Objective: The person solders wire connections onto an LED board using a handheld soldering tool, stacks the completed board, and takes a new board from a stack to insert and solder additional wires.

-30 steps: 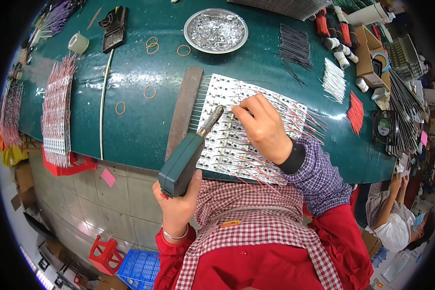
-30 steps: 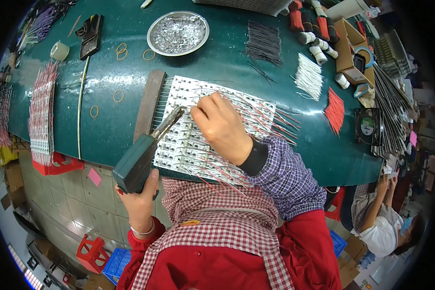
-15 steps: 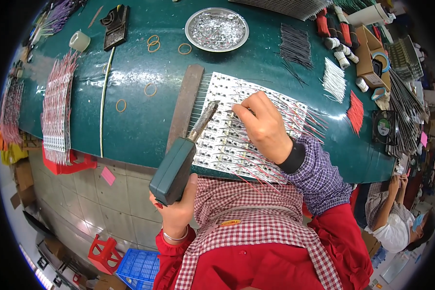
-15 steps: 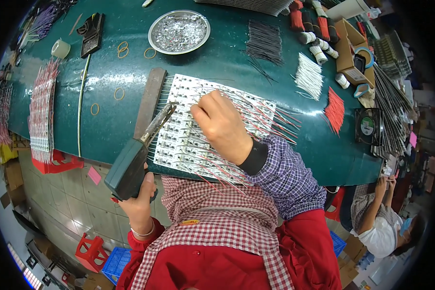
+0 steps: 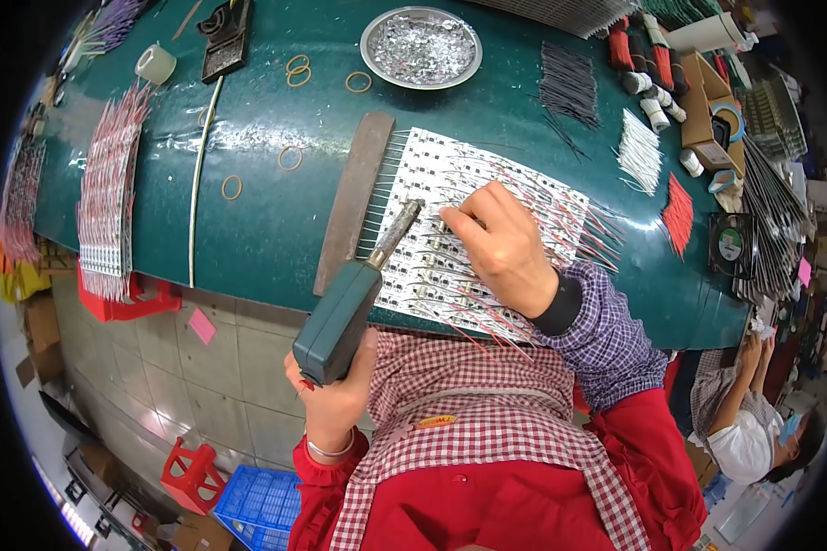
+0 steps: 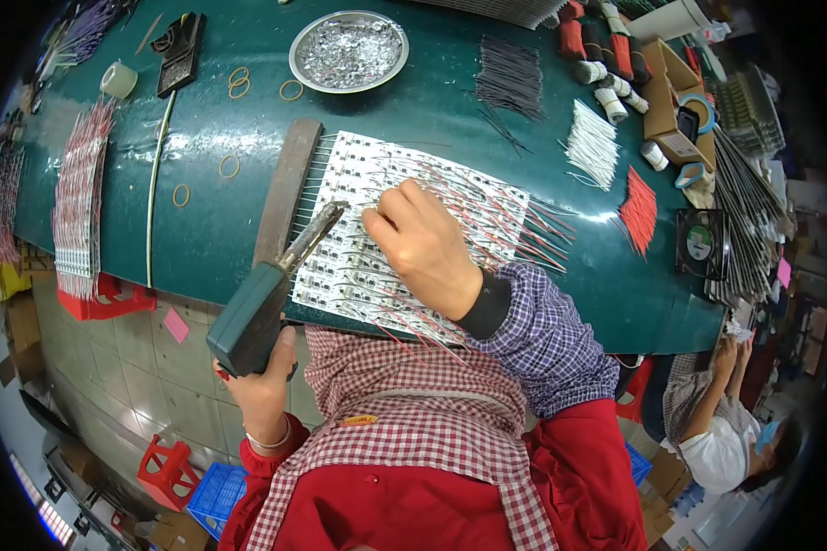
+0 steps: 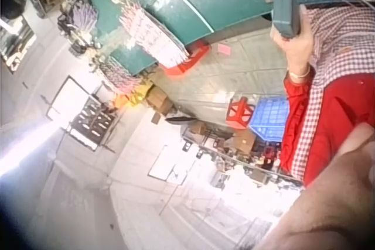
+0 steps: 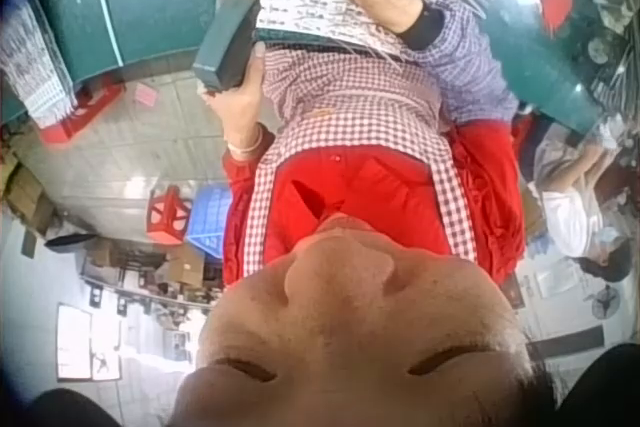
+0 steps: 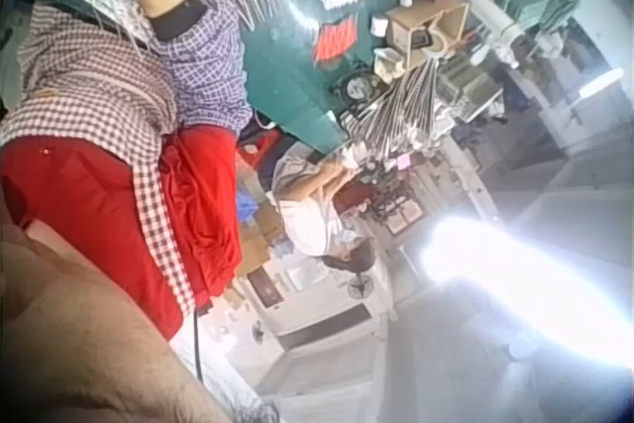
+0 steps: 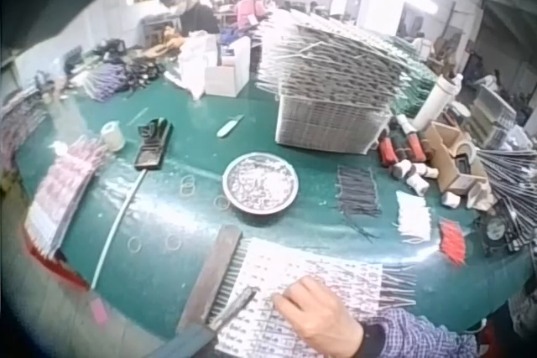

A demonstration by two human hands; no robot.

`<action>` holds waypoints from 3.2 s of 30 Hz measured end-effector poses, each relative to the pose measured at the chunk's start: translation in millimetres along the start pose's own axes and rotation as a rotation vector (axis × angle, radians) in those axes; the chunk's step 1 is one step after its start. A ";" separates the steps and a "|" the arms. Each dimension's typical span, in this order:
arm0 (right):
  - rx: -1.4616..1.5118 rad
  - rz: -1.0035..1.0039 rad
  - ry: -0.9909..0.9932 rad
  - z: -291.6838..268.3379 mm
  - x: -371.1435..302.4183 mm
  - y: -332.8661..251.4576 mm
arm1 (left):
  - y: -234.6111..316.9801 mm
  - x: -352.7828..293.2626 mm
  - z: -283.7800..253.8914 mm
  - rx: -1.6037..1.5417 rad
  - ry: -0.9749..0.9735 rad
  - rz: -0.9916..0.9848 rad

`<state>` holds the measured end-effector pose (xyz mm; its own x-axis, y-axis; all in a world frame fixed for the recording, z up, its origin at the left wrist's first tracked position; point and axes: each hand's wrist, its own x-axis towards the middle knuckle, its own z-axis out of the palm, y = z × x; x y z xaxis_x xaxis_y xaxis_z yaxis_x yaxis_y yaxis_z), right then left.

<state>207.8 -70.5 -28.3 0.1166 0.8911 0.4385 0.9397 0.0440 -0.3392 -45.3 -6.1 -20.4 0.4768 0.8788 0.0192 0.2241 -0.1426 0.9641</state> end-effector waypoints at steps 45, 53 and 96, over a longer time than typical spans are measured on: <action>-0.030 -0.030 0.033 2.2 -5.6 -10.9 | -0.9 -13.6 -8.4 0.017 0.023 -0.007; -0.024 -0.026 0.029 1.6 -5.6 -11.4 | 2.1 -12.8 -11.6 0.063 -0.054 -0.082; 0.078 -0.036 0.038 -1.3 -11.0 -19.2 | 6.5 -27.7 -19.8 0.076 0.016 -0.072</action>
<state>188.9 -81.7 -25.5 0.0963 0.8705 0.4827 0.9158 0.1125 -0.3856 -73.9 -22.4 -9.5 0.4434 0.8952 -0.0443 0.3210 -0.1125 0.9404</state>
